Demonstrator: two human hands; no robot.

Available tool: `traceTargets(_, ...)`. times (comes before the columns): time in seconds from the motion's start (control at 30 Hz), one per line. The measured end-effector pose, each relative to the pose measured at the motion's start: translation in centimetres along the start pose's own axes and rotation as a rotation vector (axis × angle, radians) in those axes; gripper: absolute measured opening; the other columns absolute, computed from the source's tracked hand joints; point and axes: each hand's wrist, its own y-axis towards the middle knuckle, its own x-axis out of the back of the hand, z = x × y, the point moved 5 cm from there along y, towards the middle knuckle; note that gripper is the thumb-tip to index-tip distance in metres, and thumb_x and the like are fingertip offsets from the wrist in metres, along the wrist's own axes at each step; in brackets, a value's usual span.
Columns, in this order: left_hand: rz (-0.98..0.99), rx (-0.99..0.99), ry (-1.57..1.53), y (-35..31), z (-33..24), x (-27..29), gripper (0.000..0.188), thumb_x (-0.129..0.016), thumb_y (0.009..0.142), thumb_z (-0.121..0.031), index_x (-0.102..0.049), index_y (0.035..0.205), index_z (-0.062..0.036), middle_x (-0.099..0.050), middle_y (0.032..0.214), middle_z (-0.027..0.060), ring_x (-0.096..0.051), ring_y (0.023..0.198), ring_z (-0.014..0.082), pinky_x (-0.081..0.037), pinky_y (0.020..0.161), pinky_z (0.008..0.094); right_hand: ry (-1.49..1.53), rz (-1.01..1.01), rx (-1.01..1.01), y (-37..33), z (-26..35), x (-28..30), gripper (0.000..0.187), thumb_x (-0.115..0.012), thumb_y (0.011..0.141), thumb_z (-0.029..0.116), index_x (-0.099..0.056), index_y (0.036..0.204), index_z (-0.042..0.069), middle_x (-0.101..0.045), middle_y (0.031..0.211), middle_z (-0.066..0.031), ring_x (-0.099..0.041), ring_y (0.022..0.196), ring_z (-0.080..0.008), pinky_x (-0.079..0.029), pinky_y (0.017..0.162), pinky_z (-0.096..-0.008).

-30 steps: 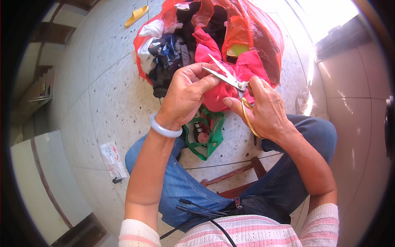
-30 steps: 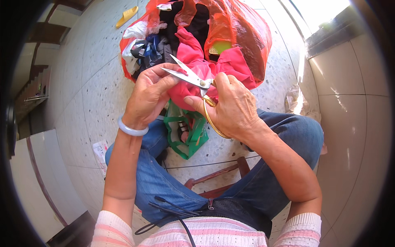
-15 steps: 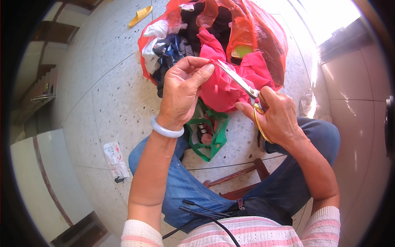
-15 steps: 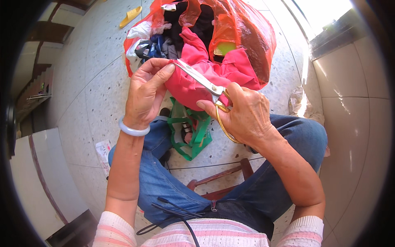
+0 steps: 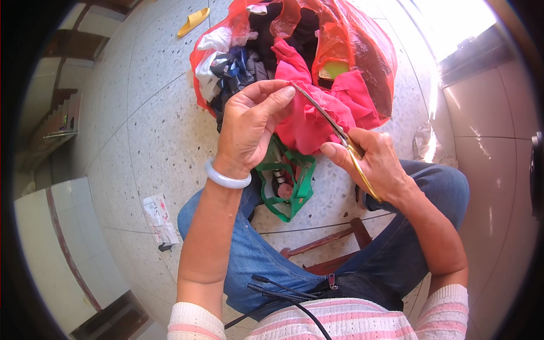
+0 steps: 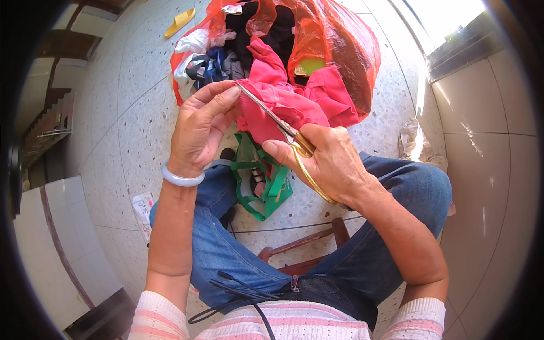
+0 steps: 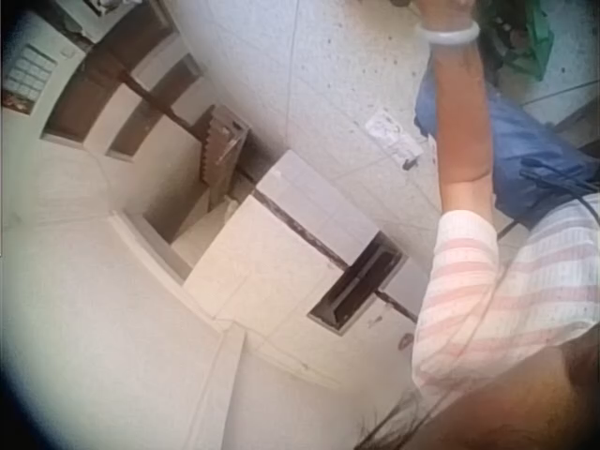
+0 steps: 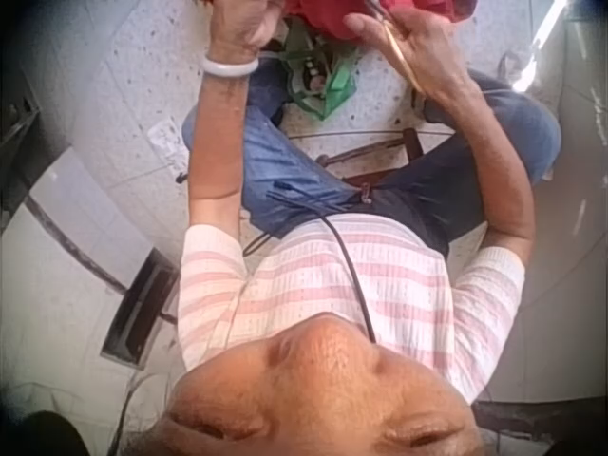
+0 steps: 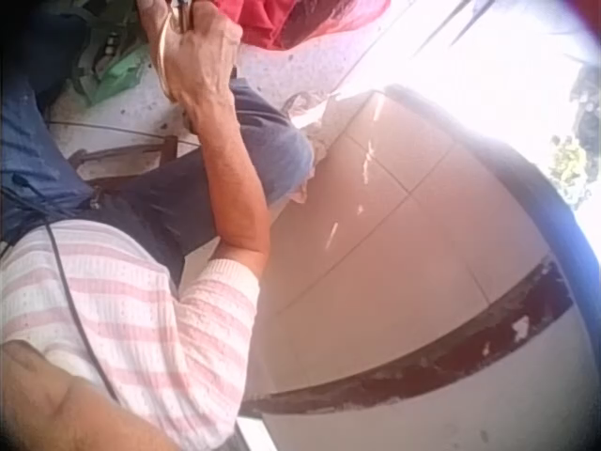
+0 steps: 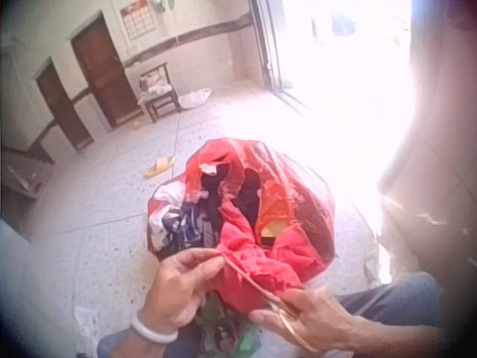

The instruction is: Cutting strips of pink fabric from a larger piece using scissors.

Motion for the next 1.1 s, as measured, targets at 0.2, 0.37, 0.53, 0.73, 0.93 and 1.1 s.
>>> traceTargets(0.2, 0.039, -0.027, 0.028, 0.1, 0.1, -0.1, 0.013, -0.062, 0.088, -0.002, -0.064, 0.100, 0.0018, -0.067, 0.099, 0.0139, -0.066, 0.091, 0.0211, -0.055, 0.087, 0.0349, 0.447, 0.265, -0.269, -0.1, -0.7, -2.0, 0.072, -0.054, 0.084, 0.067, -0.053, 0.056, 0.001, -0.040, 0.051, 0.0010, -0.041, 0.051, -0.0092, -0.032, 0.044, -0.0301)
traceTargets(0.37, 0.033, -0.086, 0.079, 0.2, 0.2, -0.2, 0.013, -0.061, 0.088, -0.001, -0.064, 0.099, 0.0037, -0.067, 0.098, 0.0152, -0.067, 0.090, 0.0223, -0.056, 0.087, 0.0359, 0.523, 0.305, -0.302, -0.5, -0.4, -2.0, 0.069, -0.050, 0.085, 0.069, -0.047, 0.053, 0.007, -0.036, 0.050, 0.0036, -0.037, 0.047, -0.0060, -0.027, 0.041, -0.0268)
traceTargets(0.53, -0.017, -0.142, 0.119, 0.3, 0.1, -0.6, 0.010, -0.063, 0.085, 0.003, -0.065, 0.095, 0.0061, -0.068, 0.093, 0.0119, -0.067, 0.082, 0.0169, -0.058, 0.079, 0.0288, 0.522, 0.324, -0.280, -0.6, -0.4, -2.0, 0.059, -0.046, 0.092, 0.058, -0.041, 0.056, 0.012, -0.038, 0.046, 0.0039, -0.039, 0.036, -0.0046, -0.028, 0.034, -0.0201)
traceTargets(0.73, -0.032, -0.276, 0.365, 0.2, -0.1, -0.6, 0.009, -0.065, 0.084, 0.003, -0.066, 0.093, 0.0059, -0.068, 0.086, 0.0071, -0.064, 0.076, 0.0092, -0.053, 0.070, 0.0209, 0.601, 0.370, -0.359, -0.8, 0.0, -2.2, 0.060, -0.045, 0.092, 0.060, -0.039, 0.056, 0.012, -0.037, 0.046, 0.0028, -0.037, 0.035, -0.0053, -0.027, 0.033, -0.0210)
traceTargets(0.93, -0.050, -0.372, 0.559, 0.0, -0.4, -0.9, 0.012, -0.066, 0.085, 0.000, -0.066, 0.096, 0.0041, -0.069, 0.088, 0.0087, -0.066, 0.080, 0.0115, -0.054, 0.075, 0.0230, 0.623, 0.355, -0.481, -1.1, -0.1, -2.2, 0.059, -0.046, 0.091, 0.060, -0.037, 0.058, 0.013, -0.034, 0.048, 0.0035, -0.034, 0.036, -0.0054, -0.026, 0.034, -0.0212)
traceTargets(1.1, -0.089, -0.458, 0.604, 0.2, -1.6, -0.9, 0.002, -0.064, 0.082, 0.002, -0.065, 0.083, 0.0024, -0.065, 0.076, 0.0003, -0.057, 0.065, 0.0032, -0.046, 0.059, 0.0184, 0.595, 0.343, -0.371, -0.2, -0.8, -1.8, 0.058, -0.052, 0.088, 0.062, -0.041, 0.059, 0.012, -0.037, 0.050, 0.0037, -0.035, 0.039, -0.0053, -0.025, 0.035, -0.0222)
